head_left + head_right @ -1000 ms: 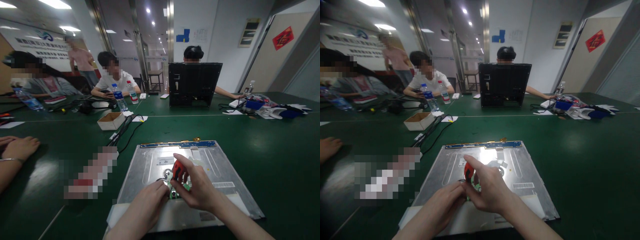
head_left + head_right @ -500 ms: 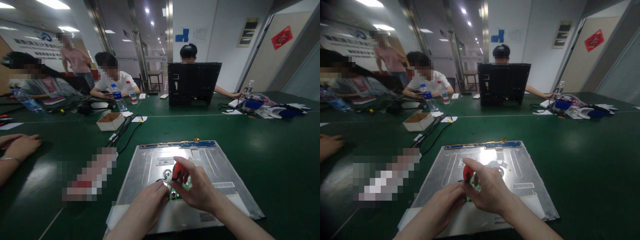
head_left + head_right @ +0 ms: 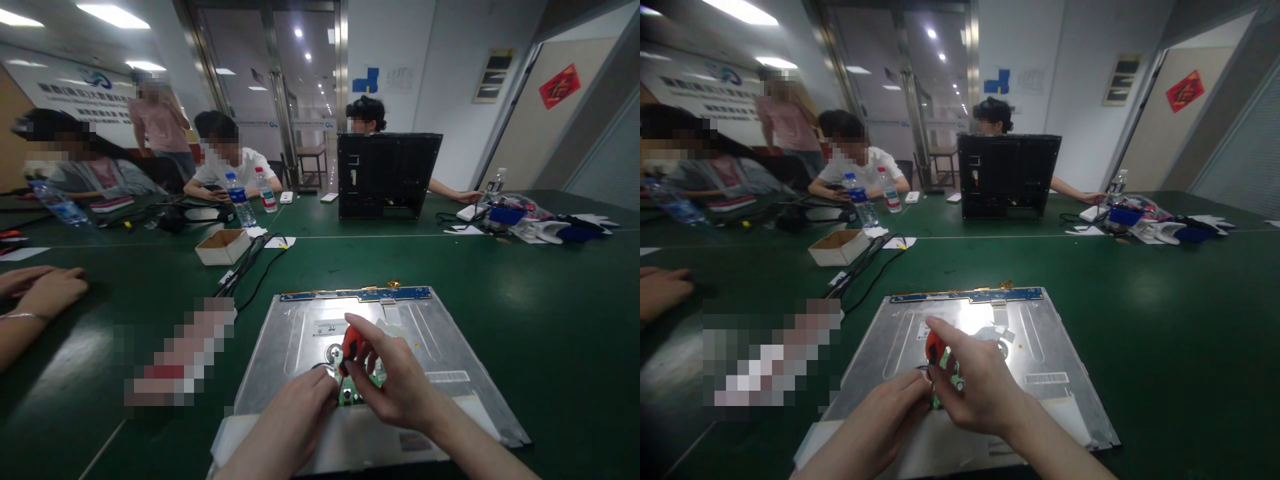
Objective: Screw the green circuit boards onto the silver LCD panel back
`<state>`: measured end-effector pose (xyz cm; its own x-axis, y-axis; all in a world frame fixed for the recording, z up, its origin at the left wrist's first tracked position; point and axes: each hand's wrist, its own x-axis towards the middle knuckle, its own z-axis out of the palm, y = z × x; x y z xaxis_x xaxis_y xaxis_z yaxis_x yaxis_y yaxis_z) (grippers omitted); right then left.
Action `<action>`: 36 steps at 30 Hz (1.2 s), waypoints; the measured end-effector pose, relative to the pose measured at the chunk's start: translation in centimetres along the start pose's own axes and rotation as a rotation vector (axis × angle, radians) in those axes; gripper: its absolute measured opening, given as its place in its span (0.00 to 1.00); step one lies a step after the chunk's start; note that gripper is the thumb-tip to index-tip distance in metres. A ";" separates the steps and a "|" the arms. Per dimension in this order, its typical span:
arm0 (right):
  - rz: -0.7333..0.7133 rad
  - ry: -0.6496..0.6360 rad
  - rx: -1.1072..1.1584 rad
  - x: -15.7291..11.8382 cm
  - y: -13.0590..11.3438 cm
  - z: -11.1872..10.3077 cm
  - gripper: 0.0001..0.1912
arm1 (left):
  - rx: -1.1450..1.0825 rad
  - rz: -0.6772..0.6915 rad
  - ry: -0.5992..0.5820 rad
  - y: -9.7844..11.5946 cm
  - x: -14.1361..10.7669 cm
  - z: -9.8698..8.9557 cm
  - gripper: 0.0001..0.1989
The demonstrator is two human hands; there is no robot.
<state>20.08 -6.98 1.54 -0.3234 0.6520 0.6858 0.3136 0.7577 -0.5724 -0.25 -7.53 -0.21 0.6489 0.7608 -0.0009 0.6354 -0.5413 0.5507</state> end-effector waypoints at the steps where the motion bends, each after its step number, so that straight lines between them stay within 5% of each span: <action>1: -0.007 0.005 -0.003 0.0 0.0 0.0 0.34 | -0.005 -0.001 -0.003 0.0 0.0 0.0 0.14; 11: -0.054 0.056 -0.041 0.0 0.3 0.3 0.26 | 0.010 0.000 0.011 -0.1 -0.1 0.1 0.16; 22: -0.054 0.025 -0.037 0.3 -0.5 -0.2 0.35 | 0.031 -0.021 -0.007 -0.1 -0.1 0.1 0.13; 36: -0.064 0.048 -0.023 0.0 0.4 0.3 0.29 | -0.007 0.006 0.031 -0.4 -0.1 0.4 0.14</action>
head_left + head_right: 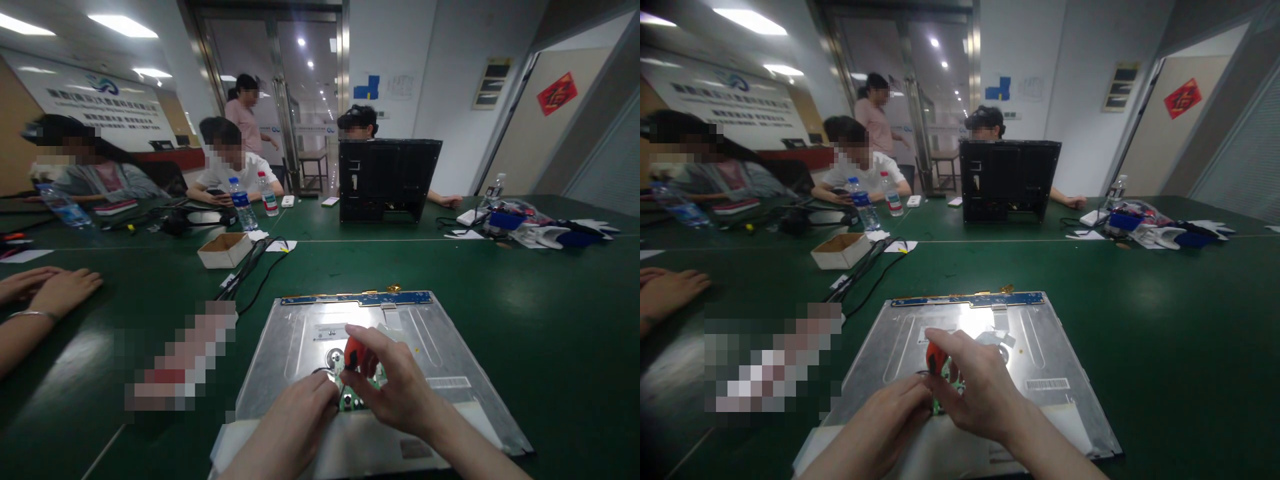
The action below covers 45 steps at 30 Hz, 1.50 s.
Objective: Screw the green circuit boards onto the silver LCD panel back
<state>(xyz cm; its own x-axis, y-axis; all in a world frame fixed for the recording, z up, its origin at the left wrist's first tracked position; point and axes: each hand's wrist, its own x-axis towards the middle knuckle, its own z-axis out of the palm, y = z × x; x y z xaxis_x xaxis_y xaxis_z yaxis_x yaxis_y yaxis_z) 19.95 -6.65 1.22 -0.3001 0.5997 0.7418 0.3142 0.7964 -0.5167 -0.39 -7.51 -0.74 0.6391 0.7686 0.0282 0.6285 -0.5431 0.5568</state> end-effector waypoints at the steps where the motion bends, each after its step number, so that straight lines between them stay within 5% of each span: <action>1: 0.003 -0.003 -0.002 0.0 0.0 0.0 0.29 | -0.007 0.001 -0.003 0.1 0.0 0.0 0.15; 8: 0.032 -0.030 -0.006 0.0 -0.4 -0.2 0.35 | -0.003 -0.020 -0.018 0.4 0.0 -0.4 0.14; 45: -0.028 0.003 -0.045 0.0 -0.2 0.0 0.29 | -0.016 -0.021 -0.030 0.7 0.3 -0.6 0.15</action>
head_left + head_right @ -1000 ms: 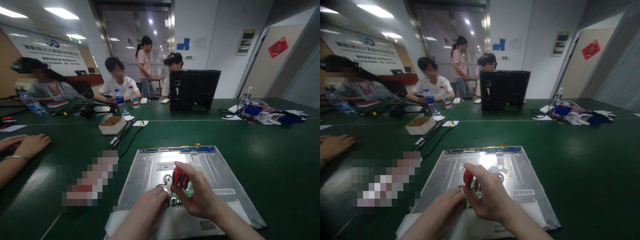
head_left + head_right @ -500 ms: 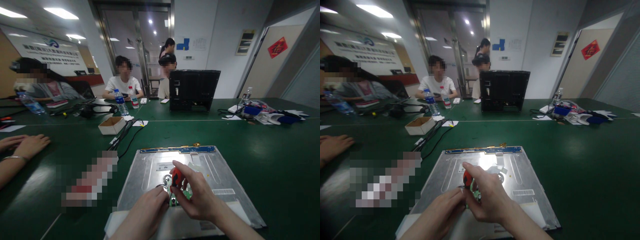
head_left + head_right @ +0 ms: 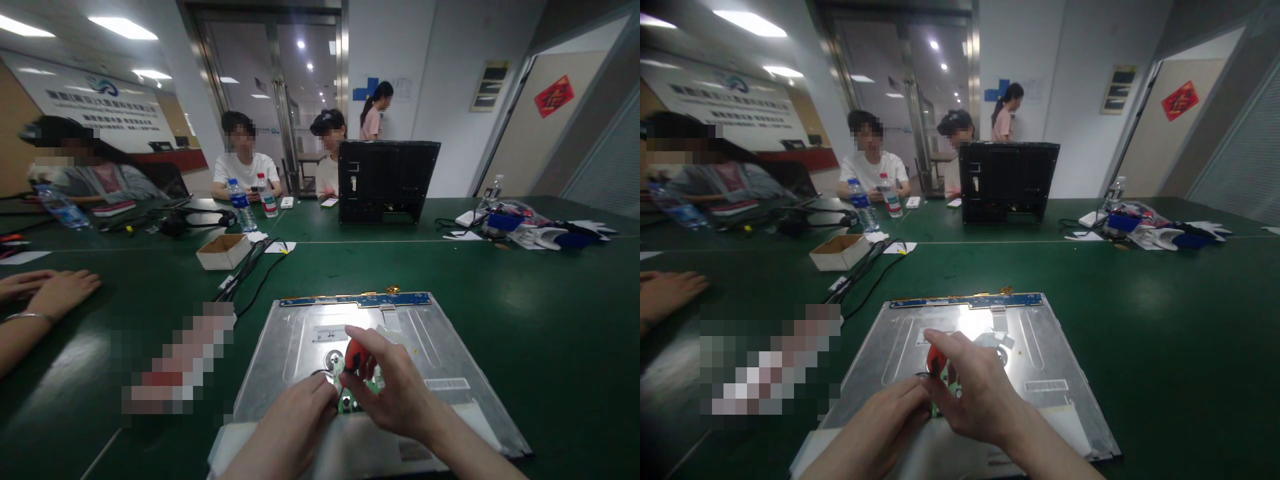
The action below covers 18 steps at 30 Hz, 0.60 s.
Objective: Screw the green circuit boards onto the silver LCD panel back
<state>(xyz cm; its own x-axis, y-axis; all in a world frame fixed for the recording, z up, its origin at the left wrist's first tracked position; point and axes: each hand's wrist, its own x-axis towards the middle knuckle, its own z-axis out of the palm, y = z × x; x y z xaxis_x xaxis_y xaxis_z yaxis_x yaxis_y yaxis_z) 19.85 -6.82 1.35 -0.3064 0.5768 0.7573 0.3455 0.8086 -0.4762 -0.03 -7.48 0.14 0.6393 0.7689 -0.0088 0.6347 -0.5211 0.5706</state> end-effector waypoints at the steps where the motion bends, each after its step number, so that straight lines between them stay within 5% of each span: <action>1: -0.007 0.013 -0.011 0.0 0.1 0.1 0.28 | -0.003 0.005 0.004 0.0 0.0 0.0 0.15; 18: 0.020 -0.009 -0.010 0.0 -0.3 -0.2 0.29 | 0.002 0.022 0.019 -0.4 -0.1 0.4 0.13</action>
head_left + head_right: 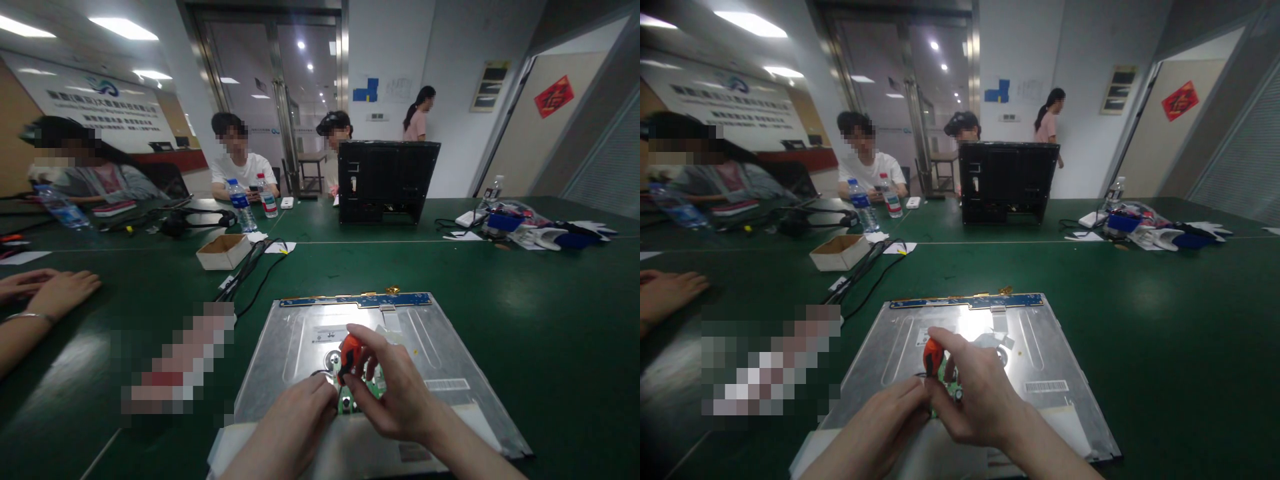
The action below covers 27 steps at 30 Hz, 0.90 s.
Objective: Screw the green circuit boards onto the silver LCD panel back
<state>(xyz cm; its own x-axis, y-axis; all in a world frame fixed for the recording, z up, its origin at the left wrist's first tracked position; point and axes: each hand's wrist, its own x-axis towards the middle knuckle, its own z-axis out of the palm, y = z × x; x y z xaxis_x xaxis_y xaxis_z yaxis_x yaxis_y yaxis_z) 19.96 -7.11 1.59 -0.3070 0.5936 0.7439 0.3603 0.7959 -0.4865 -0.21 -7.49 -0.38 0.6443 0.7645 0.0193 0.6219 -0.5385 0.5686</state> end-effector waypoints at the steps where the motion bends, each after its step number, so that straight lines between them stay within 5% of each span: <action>1: -0.001 0.001 -0.002 0.0 0.0 0.0 0.29 | 0.004 0.000 -0.001 -0.1 0.1 0.1 0.13; 27: -0.006 0.006 0.024 0.3 -0.3 -0.2 0.29 | 0.012 -0.021 -0.007 0.2 -0.1 -0.2 0.13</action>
<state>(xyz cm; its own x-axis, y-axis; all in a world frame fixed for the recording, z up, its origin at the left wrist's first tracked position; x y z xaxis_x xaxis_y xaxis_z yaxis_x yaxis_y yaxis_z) 19.91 -7.19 2.07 -0.3033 0.5884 0.7495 0.3378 0.8019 -0.4929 -0.22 -7.62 -0.12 0.6346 0.7729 0.0016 0.6405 -0.5270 0.5586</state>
